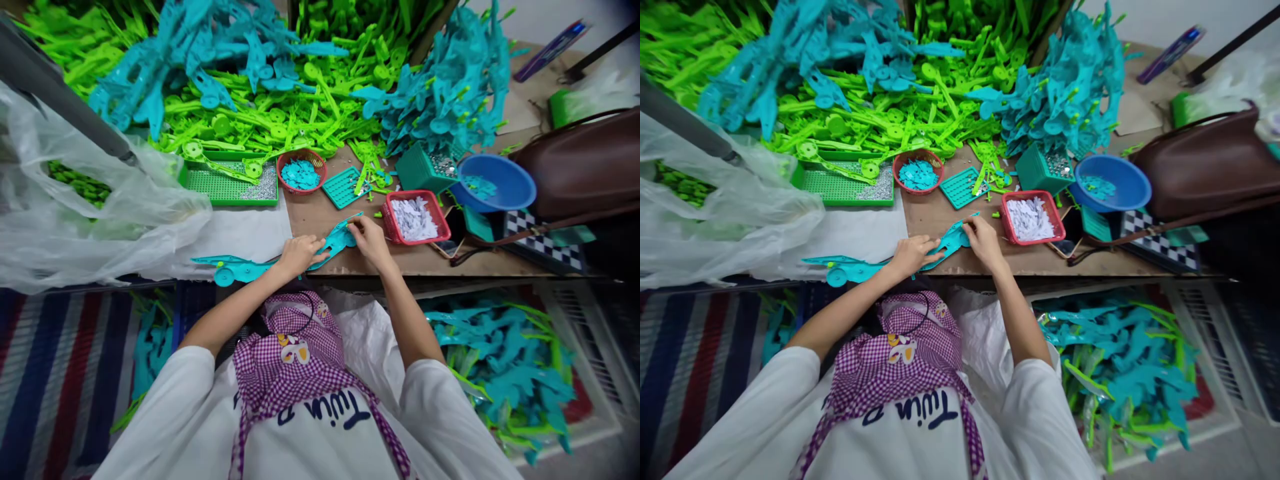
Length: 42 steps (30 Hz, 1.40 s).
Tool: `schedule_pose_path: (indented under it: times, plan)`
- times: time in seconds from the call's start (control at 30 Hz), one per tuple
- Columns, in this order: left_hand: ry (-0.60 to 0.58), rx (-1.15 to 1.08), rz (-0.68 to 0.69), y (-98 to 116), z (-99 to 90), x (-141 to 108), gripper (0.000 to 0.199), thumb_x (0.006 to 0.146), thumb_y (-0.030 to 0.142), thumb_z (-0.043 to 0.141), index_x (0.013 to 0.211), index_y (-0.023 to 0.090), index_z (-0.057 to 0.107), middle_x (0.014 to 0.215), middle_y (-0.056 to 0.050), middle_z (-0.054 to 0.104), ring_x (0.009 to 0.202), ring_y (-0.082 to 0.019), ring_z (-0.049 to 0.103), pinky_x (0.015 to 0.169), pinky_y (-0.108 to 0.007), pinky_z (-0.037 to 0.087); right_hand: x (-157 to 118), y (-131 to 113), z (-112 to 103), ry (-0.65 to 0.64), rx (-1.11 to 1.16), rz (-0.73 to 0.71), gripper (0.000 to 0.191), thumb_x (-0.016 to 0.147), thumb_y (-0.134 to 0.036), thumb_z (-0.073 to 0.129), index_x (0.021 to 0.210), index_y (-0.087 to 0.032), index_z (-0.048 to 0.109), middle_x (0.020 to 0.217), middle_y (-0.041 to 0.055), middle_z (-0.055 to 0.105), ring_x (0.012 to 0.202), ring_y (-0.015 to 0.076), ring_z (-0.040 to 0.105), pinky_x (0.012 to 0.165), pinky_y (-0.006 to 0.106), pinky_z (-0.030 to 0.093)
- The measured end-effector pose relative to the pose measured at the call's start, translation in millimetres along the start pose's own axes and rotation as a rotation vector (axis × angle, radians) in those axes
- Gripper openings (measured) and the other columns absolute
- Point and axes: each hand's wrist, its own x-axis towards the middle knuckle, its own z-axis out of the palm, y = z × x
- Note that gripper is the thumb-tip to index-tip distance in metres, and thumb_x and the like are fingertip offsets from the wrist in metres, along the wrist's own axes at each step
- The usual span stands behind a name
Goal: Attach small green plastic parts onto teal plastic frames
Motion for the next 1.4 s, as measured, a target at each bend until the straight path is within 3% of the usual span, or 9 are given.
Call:
schedule_pose_path:
  times: [0.3, 0.73, 0.83, 0.93, 1.07, 1.13, 1.23, 1.3, 1.4]
  plan:
    - [-0.053, -0.009, -0.05, 3, -4.0, 1, 0.033, 0.092, 0.046, 0.058, 0.112, 0.023, 0.071, 0.096, -0.008, 0.069, 0.09, -0.021, 0.064, 0.06, -0.028, 0.036, 5, 0, -11, -0.114, -0.208, -0.133, 0.018, 0.094, -0.029, 0.045, 0.097, -0.02, 0.06, 0.099, 0.0111, 0.068, 0.093, 0.0241, 0.063, 0.085, 0.037, 0.049]
    - [-0.062, -0.036, -0.071, 4, -5.4, 2, 0.035, 0.092, 0.045, 0.057, 0.116, 0.023, 0.07, 0.098, -0.009, 0.069, 0.094, -0.021, 0.064, 0.064, -0.028, 0.039, 13, 12, 6, -0.176, -0.336, -0.17, 0.03, 0.099, -0.035, 0.039, 0.098, -0.02, 0.064, 0.097, 0.0124, 0.068, 0.095, 0.0265, 0.061, 0.087, 0.038, 0.048]
    - [-0.074, -0.049, -0.118, 7, -9.3, 1, 0.035, 0.092, 0.045, 0.058, 0.117, 0.024, 0.07, 0.1, -0.009, 0.069, 0.097, -0.021, 0.064, 0.067, -0.028, 0.041, 1, 6, 5, -0.102, -0.337, -0.151, 0.037, 0.1, -0.039, 0.036, 0.111, -0.019, 0.065, 0.104, 0.0137, 0.068, 0.101, 0.0275, 0.061, 0.09, 0.039, 0.048]
    - [-0.091, -0.05, -0.21, 12, -14.6, 3, 0.033, 0.091, 0.047, 0.059, 0.109, 0.023, 0.073, 0.102, -0.008, 0.069, 0.097, -0.022, 0.065, 0.067, -0.028, 0.041, -20, -7, -1, -0.043, -0.38, -0.16, 0.052, 0.098, -0.049, 0.04, 0.139, -0.019, 0.05, 0.122, 0.0163, 0.063, 0.114, 0.0294, 0.058, 0.094, 0.043, 0.046]
    - [-0.12, -0.048, -0.263, 26, -26.4, 1, 0.029, 0.089, 0.045, 0.061, 0.097, 0.02, 0.074, 0.097, -0.007, 0.07, 0.09, -0.022, 0.066, 0.063, -0.028, 0.039, -41, -28, -17, -0.163, -0.548, -0.283, 0.073, 0.089, -0.052, 0.057, 0.152, -0.026, 0.032, 0.15, 0.0153, 0.043, 0.139, 0.0327, 0.038, 0.109, 0.049, 0.032]
    - [-0.097, -0.063, -0.24, 37, -34.3, -5, 0.025, 0.088, 0.041, 0.063, 0.094, 0.019, 0.073, 0.094, -0.007, 0.071, 0.086, -0.021, 0.066, 0.061, -0.028, 0.038, -47, -32, -28, -0.223, -0.614, -0.319, 0.073, 0.087, -0.045, 0.061, 0.152, -0.029, 0.032, 0.153, 0.0136, 0.041, 0.141, 0.0327, 0.036, 0.112, 0.051, 0.026]
    - [-0.047, -0.053, -0.133, 60, -48.8, -14, 0.024, 0.089, 0.039, 0.063, 0.089, 0.017, 0.072, 0.089, -0.007, 0.07, 0.082, -0.02, 0.065, 0.06, -0.028, 0.037, -59, -24, -45, -0.216, -0.643, -0.326, 0.069, 0.084, -0.03, 0.06, 0.15, -0.031, 0.038, 0.145, 0.0136, 0.049, 0.133, 0.0317, 0.046, 0.108, 0.049, 0.029]
    - [0.011, -0.026, -0.007, 77, -61.1, -17, 0.026, 0.088, 0.041, 0.064, 0.087, 0.017, 0.07, 0.086, -0.007, 0.069, 0.08, -0.019, 0.065, 0.058, -0.028, 0.037, -74, -11, -55, -0.127, -0.649, -0.312, 0.065, 0.083, -0.027, 0.058, 0.146, -0.033, 0.044, 0.135, 0.0133, 0.056, 0.126, 0.0327, 0.052, 0.104, 0.05, 0.032]
    - [0.225, -0.052, 0.23, 100, -83.7, -18, 0.033, 0.088, 0.05, 0.062, 0.082, 0.018, 0.069, 0.078, -0.005, 0.066, 0.075, -0.017, 0.063, 0.057, -0.027, 0.037, -100, 10, -68, 0.158, -0.631, -0.234, 0.059, 0.082, -0.035, 0.055, 0.14, -0.037, 0.048, 0.122, 0.0137, 0.06, 0.119, 0.0362, 0.055, 0.098, 0.056, 0.036]
